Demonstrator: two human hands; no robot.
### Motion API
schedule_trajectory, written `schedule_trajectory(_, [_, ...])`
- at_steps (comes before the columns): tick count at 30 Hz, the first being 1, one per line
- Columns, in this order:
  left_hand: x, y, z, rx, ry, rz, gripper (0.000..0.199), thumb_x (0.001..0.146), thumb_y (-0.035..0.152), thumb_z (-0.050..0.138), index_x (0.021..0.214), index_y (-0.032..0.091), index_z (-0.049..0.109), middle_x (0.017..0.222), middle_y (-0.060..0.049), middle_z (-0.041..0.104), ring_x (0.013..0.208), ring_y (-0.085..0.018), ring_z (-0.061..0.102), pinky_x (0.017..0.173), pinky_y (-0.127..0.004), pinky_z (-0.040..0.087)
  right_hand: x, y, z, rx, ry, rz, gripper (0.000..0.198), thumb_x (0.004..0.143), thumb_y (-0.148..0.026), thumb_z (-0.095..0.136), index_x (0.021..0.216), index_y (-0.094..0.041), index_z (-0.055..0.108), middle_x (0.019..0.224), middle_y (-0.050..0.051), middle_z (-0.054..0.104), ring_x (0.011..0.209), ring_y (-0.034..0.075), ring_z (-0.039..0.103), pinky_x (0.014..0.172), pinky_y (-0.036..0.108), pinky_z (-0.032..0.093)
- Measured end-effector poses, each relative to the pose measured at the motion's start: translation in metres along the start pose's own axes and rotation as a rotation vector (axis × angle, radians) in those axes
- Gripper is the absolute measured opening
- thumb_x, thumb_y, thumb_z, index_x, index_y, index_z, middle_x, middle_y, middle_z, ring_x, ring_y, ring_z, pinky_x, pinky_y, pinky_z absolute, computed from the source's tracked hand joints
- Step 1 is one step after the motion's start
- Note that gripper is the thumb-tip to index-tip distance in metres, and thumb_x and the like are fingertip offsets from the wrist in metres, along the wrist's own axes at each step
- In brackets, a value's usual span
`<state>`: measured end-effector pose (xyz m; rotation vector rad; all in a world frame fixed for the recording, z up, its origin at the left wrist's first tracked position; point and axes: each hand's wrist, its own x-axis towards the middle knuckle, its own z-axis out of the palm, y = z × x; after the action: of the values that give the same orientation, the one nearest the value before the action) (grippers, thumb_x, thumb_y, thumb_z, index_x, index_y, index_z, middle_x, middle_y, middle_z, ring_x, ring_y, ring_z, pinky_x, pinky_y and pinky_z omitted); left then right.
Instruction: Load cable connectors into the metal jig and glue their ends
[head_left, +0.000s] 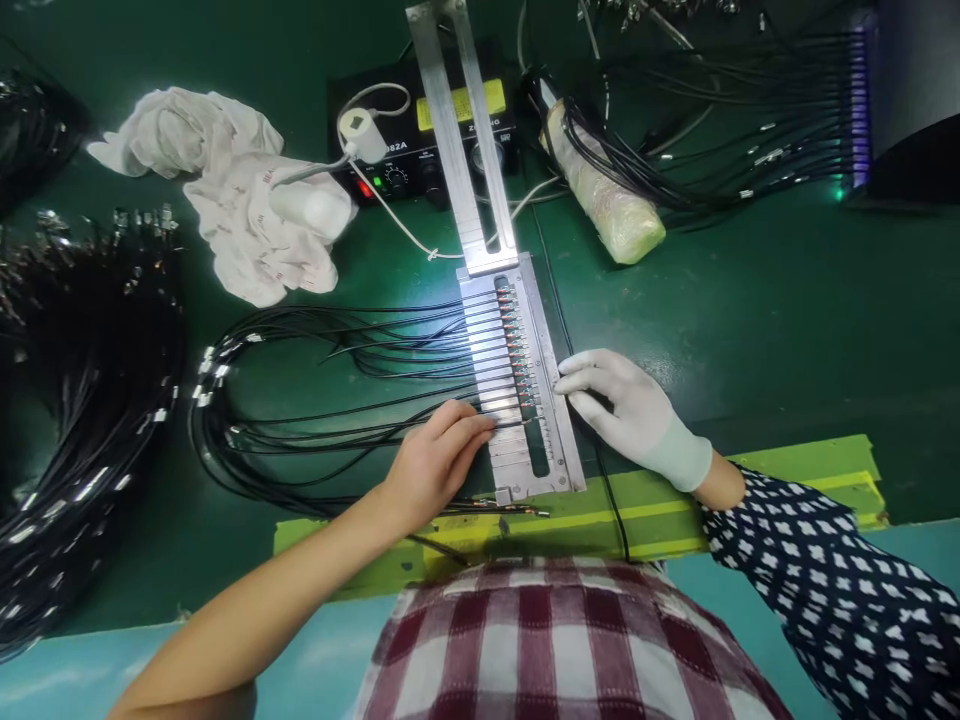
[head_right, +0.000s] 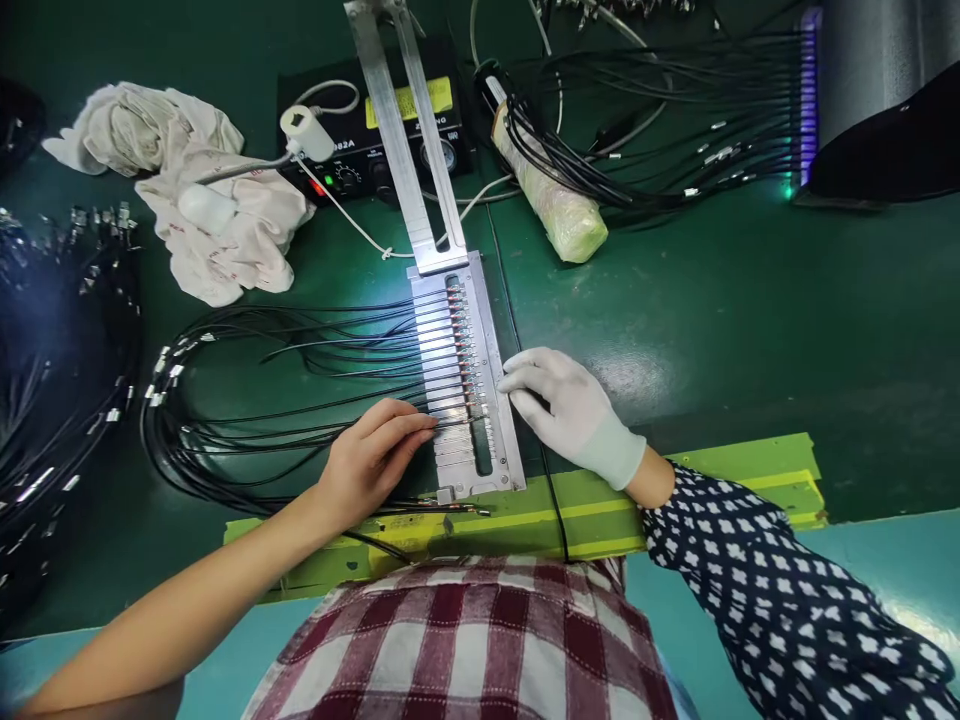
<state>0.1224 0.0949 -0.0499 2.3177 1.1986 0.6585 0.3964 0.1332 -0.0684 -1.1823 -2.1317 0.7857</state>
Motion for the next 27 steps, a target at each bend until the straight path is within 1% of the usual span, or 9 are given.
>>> schedule_trajectory(3, [0.001,-0.007,0.002,0.037,-0.047,0.034,0.021,0.097,0.015,0.051,0.116,0.018,0.061,0.091,-0.005,0.062,0.081,-0.012,0.062,0.071,-0.022,0.052,0.000,0.000,0.001,-0.011,0.006,0.006,0.016,0.097,-0.020,0.053,0.100,-0.026,0.067,0.115,0.004,0.066,0.109,0.023,0.061,0.095,0.045,0.051])
schedule_trajectory(6, [0.003,-0.011,-0.002,0.076,-0.106,0.071,0.025,0.098,0.014,0.048,0.119,0.017,0.061,0.087,-0.004,0.064,0.076,-0.012,0.062,0.067,-0.021,0.051,0.001,0.000,0.001,-0.014,0.007,0.015,0.016,0.096,-0.019,0.053,0.099,-0.026,0.068,0.113,0.004,0.066,0.107,0.023,0.062,0.094,0.044,0.052])
schedule_trajectory(10, [0.007,-0.014,-0.010,0.102,-0.198,0.140,0.027,0.098,0.013,0.044,0.120,0.015,0.060,0.090,-0.006,0.067,0.077,-0.013,0.064,0.066,-0.022,0.051,0.002,-0.001,0.000,-0.010,0.002,0.017,0.017,0.097,-0.019,0.052,0.101,-0.026,0.067,0.113,0.003,0.066,0.106,0.022,0.062,0.093,0.042,0.052])
schedule_trajectory(13, [0.009,-0.015,-0.013,0.124,-0.230,0.179,0.029,0.099,0.014,0.042,0.123,0.014,0.058,0.093,-0.008,0.068,0.078,-0.014,0.065,0.067,-0.023,0.051,0.003,-0.001,-0.001,-0.001,-0.005,0.025,0.017,0.097,-0.020,0.052,0.101,-0.027,0.067,0.113,0.003,0.067,0.106,0.022,0.063,0.093,0.042,0.052])
schedule_trajectory(15, [0.010,-0.015,-0.013,0.103,-0.232,0.181,0.028,0.099,0.014,0.043,0.123,0.014,0.057,0.095,-0.008,0.068,0.080,-0.014,0.065,0.068,-0.023,0.052,0.003,-0.001,-0.001,0.002,-0.004,0.029,0.017,0.097,-0.020,0.053,0.100,-0.027,0.068,0.112,0.002,0.067,0.105,0.022,0.063,0.092,0.042,0.052])
schedule_trajectory(18, [0.010,-0.016,-0.008,0.063,-0.210,0.143,0.021,0.098,0.013,0.047,0.116,0.015,0.057,0.094,-0.007,0.068,0.082,-0.014,0.065,0.071,-0.022,0.052,0.004,0.000,-0.001,0.005,0.001,0.029,0.017,0.097,-0.020,0.052,0.100,-0.027,0.067,0.111,0.002,0.068,0.104,0.022,0.063,0.092,0.041,0.052])
schedule_trajectory(21, [0.009,-0.017,-0.003,0.104,-0.192,0.142,0.018,0.098,0.013,0.049,0.114,0.015,0.057,0.093,-0.007,0.067,0.081,-0.014,0.064,0.071,-0.022,0.053,0.005,0.000,-0.001,0.010,0.007,0.021,0.017,0.097,-0.019,0.053,0.100,-0.026,0.067,0.110,0.002,0.068,0.104,0.021,0.063,0.093,0.040,0.051])
schedule_trajectory(24, [0.003,-0.015,0.000,0.147,-0.174,0.169,0.028,0.098,0.011,0.045,0.124,0.015,0.055,0.097,-0.008,0.065,0.085,-0.015,0.063,0.074,-0.024,0.053,0.005,0.000,-0.001,0.016,-0.002,0.023,0.017,0.097,-0.019,0.052,0.101,-0.026,0.067,0.110,0.002,0.068,0.104,0.021,0.063,0.093,0.040,0.051])
schedule_trajectory(27, [-0.009,-0.008,-0.001,0.223,-0.128,0.147,0.042,0.097,0.010,0.047,0.138,0.019,0.049,0.106,-0.011,0.063,0.097,-0.018,0.060,0.084,-0.031,0.050,0.004,0.000,-0.002,0.022,-0.003,0.028,0.017,0.097,-0.018,0.052,0.100,-0.027,0.066,0.110,0.002,0.068,0.104,0.021,0.063,0.092,0.041,0.051])
